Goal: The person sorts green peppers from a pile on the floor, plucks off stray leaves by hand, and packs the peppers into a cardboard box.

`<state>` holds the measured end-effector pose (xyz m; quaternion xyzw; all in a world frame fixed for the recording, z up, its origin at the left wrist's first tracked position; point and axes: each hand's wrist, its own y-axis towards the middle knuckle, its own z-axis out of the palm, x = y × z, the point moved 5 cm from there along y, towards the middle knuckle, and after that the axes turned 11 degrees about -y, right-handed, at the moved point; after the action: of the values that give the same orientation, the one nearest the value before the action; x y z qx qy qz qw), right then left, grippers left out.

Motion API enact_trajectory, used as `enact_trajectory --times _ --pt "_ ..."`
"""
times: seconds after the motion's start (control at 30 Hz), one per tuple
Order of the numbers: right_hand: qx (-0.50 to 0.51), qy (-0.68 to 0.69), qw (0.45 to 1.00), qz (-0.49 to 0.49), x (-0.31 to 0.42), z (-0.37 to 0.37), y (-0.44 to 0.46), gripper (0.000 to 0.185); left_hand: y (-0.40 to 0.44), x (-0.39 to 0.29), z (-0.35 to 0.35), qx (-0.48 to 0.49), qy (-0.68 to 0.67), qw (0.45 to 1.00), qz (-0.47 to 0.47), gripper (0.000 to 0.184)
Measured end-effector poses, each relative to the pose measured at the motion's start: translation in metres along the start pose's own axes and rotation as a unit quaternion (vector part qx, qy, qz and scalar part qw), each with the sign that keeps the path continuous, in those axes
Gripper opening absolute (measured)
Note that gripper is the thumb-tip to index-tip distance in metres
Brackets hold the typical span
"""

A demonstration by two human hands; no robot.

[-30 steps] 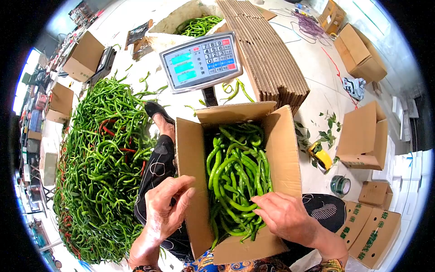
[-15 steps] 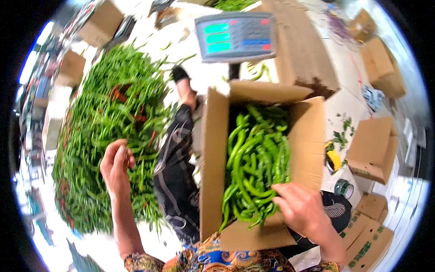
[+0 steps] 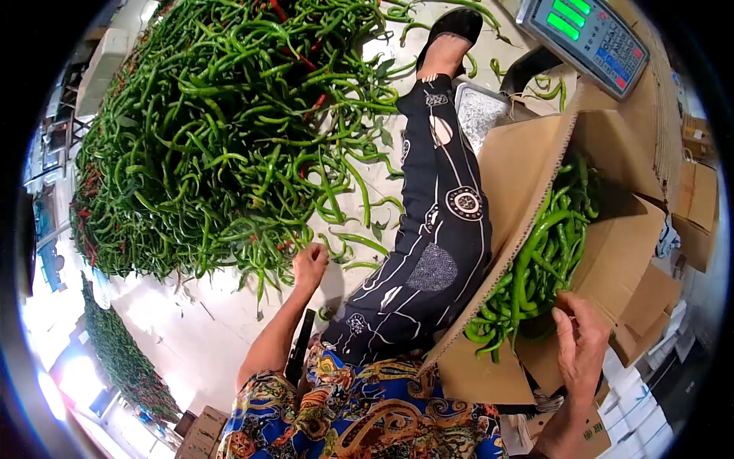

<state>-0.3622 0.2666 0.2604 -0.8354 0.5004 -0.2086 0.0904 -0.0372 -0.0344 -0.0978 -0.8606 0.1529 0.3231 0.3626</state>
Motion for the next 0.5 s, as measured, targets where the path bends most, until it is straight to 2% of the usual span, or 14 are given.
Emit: enact_trajectory --times 0.17,0.23,0.27,0.33,0.43,0.5 --pt "-0.013 0.009 1.0 0.022 0.009 0.002 0.008 0.019 0.031 -0.051 0.004 -0.113 -0.057 0.99 0.062 0.026" --pt "-0.021 -0.007 1.0 -0.001 0.016 -0.001 0.012 0.018 0.054 -0.069 0.005 -0.134 -0.126 0.982 0.046 0.028" --pt "-0.023 -0.014 1.0 -0.012 0.019 -0.002 0.013 0.018 0.067 -0.065 0.009 -0.153 -0.129 0.977 0.074 0.03" --pt "-0.025 0.002 1.0 0.011 0.017 -0.002 0.012 0.016 0.088 -0.057 0.021 -0.142 -0.049 0.988 0.031 0.03" --pt "-0.032 0.009 0.999 0.031 0.015 0.0 0.012 0.014 0.1 -0.058 0.029 -0.13 0.06 0.989 0.029 0.03" --pt "-0.041 0.01 0.998 0.039 0.013 -0.002 0.011 0.013 0.095 -0.058 0.025 -0.122 -0.024 0.992 0.021 0.022"
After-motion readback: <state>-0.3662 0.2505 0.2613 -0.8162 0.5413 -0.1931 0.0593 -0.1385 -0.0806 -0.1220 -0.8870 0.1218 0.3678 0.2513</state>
